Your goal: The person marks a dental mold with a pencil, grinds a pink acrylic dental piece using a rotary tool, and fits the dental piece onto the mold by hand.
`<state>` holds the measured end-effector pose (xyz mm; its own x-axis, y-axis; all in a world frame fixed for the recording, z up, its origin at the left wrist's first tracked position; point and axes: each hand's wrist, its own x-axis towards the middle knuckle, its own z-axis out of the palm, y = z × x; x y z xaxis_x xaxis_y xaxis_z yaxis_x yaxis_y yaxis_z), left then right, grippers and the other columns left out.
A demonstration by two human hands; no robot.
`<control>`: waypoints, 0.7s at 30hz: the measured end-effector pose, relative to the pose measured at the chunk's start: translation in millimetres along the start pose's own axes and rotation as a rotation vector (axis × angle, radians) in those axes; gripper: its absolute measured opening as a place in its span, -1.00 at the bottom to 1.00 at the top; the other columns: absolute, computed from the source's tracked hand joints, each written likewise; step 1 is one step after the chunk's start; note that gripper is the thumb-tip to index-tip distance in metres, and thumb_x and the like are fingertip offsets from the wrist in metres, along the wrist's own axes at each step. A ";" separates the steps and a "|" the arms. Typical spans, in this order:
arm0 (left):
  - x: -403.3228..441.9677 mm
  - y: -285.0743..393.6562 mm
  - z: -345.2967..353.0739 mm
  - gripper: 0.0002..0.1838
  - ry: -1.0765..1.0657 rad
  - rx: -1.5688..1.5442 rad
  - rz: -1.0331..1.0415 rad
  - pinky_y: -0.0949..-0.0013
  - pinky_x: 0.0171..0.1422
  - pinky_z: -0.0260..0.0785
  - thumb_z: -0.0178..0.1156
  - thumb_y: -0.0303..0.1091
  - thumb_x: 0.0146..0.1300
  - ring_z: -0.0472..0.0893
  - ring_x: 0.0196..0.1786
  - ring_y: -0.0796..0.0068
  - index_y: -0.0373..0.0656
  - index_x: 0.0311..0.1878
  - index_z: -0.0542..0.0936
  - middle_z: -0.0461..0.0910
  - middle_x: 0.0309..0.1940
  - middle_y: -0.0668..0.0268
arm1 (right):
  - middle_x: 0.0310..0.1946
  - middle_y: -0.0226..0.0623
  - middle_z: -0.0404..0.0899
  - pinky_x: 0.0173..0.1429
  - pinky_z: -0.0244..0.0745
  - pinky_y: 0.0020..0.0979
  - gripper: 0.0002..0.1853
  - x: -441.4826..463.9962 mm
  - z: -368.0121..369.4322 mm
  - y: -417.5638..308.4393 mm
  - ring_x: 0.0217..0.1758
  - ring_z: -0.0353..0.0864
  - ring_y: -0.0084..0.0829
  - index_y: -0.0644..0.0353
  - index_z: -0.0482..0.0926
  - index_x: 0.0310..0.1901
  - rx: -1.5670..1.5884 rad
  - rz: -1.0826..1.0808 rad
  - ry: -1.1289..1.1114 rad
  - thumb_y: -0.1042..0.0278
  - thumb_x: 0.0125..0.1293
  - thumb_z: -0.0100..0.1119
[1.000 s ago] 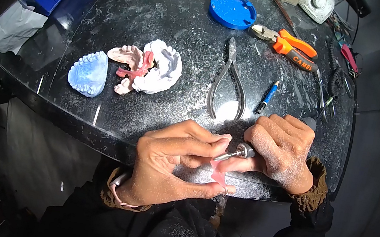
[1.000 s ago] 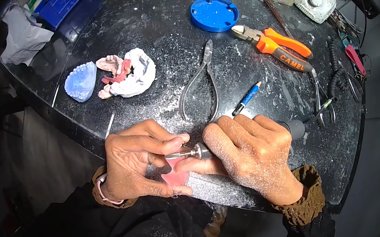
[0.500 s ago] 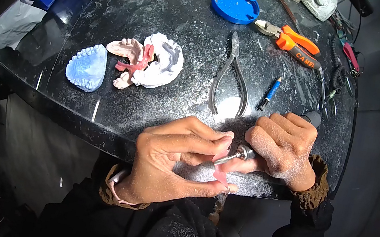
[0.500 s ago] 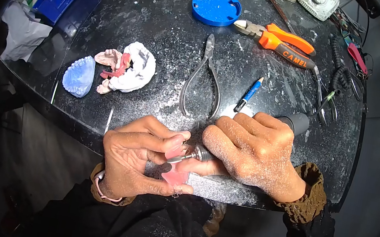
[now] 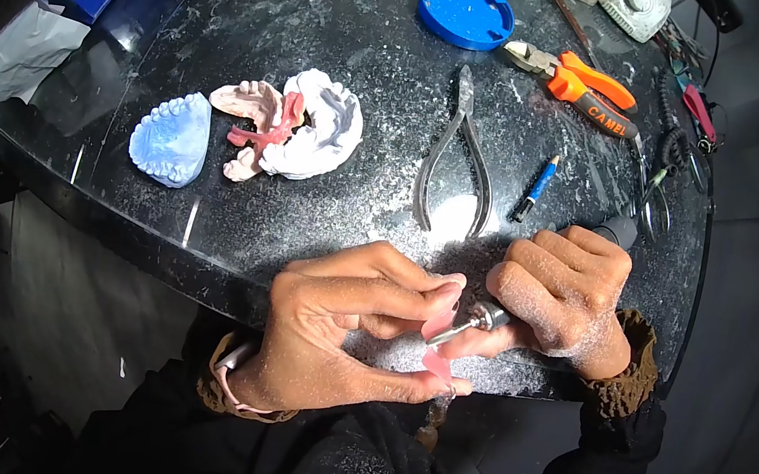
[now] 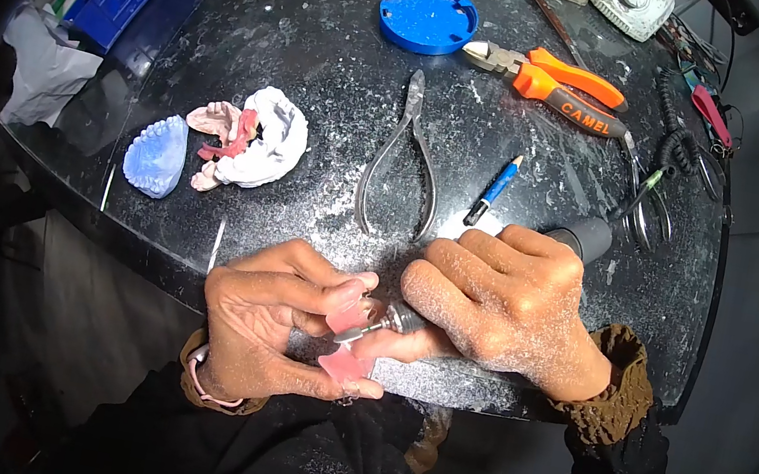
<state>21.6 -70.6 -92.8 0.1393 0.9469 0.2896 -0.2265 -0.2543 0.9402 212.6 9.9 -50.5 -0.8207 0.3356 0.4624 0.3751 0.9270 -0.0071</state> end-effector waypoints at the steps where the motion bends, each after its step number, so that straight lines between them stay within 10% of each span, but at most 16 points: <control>1: -0.4 -0.3 0.0 -0.45 -0.002 0.005 0.000 0.58 -0.25 0.59 0.57 -0.56 -0.43 0.60 -0.13 0.40 -0.37 -0.22 0.59 0.51 -0.19 0.00 | -0.64 -0.53 0.37 -0.63 0.16 -0.58 -0.46 0.8 -0.2 -0.3 -0.66 0.38 -0.62 0.05 0.37 -0.62 0.008 0.022 0.011 -0.28 -0.30 0.30; 15: 0.9 2.8 0.0 -0.45 0.002 0.031 -0.004 0.60 -0.29 0.58 0.58 -0.54 -0.45 0.60 -0.15 0.41 -0.35 -0.23 0.60 0.52 -0.22 0.02 | -0.73 -0.50 0.23 -0.66 0.02 -0.54 -0.35 2.6 6.0 0.2 -0.75 0.24 -0.56 0.07 0.34 -0.66 -0.003 0.011 0.077 -0.41 -0.49 0.28; 21: -0.5 1.0 -2.3 -0.45 -0.013 0.064 0.003 0.56 -0.24 0.59 0.57 -0.54 -0.44 0.60 -0.16 0.42 -0.35 -0.23 0.60 0.52 -0.21 0.03 | -0.63 -0.51 0.41 -0.64 0.15 -0.58 -0.47 -1.7 1.4 -1.7 -0.67 0.37 -0.61 0.06 0.35 -0.64 -0.001 0.009 -0.016 -0.27 -0.24 0.27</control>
<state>19.1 -70.8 -92.4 0.1513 0.9437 0.2943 -0.1646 -0.2695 0.9488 212.7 8.0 -52.6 -0.8242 0.3461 0.4481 0.3825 0.9239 -0.0102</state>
